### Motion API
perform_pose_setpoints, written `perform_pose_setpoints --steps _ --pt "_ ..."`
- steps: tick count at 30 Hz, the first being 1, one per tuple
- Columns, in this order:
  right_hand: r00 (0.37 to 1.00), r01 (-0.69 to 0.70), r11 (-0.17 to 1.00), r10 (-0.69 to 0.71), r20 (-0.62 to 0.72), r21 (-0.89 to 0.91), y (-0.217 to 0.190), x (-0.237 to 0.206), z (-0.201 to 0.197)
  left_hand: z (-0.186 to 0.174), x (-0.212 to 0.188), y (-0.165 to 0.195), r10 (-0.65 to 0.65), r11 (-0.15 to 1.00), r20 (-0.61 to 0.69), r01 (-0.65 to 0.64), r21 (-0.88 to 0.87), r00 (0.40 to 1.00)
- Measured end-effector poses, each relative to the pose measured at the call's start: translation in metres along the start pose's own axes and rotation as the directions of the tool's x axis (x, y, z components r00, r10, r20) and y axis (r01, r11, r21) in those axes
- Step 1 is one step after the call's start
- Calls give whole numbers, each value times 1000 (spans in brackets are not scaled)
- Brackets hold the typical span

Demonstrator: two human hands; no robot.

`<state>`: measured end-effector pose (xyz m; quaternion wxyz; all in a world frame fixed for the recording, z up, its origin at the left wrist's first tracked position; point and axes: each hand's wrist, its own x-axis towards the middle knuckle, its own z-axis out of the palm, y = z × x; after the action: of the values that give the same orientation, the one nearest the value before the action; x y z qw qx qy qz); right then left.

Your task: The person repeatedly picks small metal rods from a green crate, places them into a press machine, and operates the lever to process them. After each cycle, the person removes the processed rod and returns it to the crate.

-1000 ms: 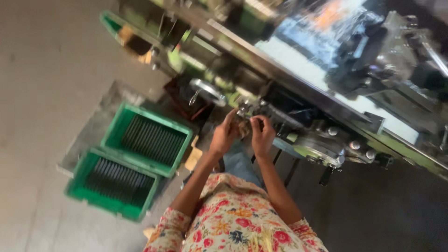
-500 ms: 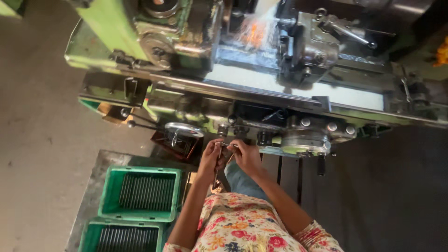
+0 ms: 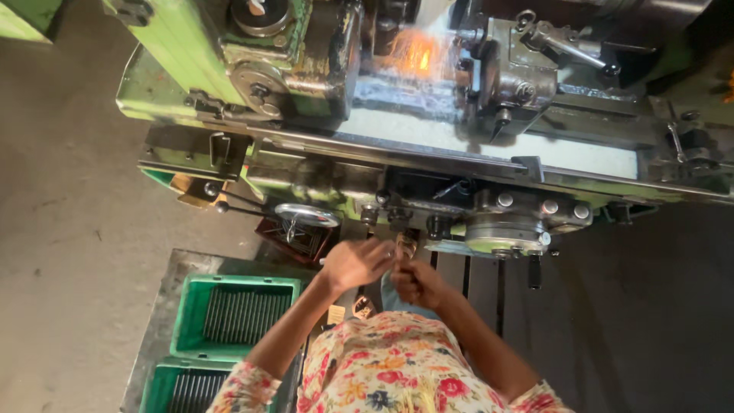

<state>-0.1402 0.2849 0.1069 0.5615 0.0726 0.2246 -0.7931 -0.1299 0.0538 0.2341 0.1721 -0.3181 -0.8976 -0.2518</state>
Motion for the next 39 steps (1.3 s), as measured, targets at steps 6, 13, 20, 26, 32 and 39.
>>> perform_pose_setpoints --steps 6,13,20,26,32,39 --pt "620 464 726 -675 -400 -507 -17 23 41 42 13 -9 -787 423 18 561 -711 617" --pt "425 103 -515 -751 506 -851 -21 8 65 49 -6 11 -776 -395 528 387 -833 345" --pt "527 124 -359 -766 368 -925 -35 5 70 32 -6 14 -737 -409 568 426 -807 367" --pt "531 127 -462 -716 453 -878 -48 3 76 38 -2 11 -756 -300 535 526 -796 377" --pt "442 134 -578 -692 570 -805 -52 -3 82 52 3 12 -716 -440 556 346 -829 421" --pt "623 1 -711 -550 557 -703 -72 -24 84 42 10 12 -626 -391 586 443 -807 514"
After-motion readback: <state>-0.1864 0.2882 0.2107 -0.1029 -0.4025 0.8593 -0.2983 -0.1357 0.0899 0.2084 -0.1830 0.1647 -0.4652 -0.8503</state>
